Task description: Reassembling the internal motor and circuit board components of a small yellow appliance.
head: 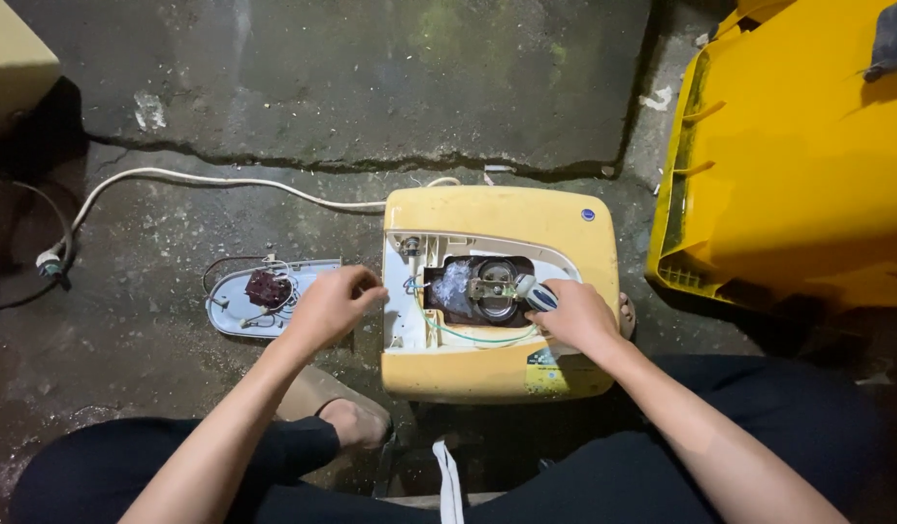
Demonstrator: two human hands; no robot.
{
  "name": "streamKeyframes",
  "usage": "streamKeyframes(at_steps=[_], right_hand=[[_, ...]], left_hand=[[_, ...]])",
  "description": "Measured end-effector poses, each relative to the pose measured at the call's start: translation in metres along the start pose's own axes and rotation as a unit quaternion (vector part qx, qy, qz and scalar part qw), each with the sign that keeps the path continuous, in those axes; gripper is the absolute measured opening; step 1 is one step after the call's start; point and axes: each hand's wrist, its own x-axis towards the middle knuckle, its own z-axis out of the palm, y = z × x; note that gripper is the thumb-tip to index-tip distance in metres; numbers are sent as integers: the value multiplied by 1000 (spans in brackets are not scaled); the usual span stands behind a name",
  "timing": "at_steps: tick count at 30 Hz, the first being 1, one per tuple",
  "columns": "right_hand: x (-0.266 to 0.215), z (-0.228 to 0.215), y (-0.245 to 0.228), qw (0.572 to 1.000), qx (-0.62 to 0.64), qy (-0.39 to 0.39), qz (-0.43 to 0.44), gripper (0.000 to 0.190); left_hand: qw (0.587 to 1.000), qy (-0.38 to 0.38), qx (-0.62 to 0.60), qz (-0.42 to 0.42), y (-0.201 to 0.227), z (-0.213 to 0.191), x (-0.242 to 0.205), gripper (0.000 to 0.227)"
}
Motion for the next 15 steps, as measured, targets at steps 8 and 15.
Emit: streamKeyframes(at_steps=[8,15], right_hand=[[-19,-19,-10,1000,26,-4,-5,41],[-3,-20,-1,998,43,33,-13,44]], left_hand=[[984,-177,18,27,11,2,-9,42],[980,-156,107,56,4,18,-14,42]])
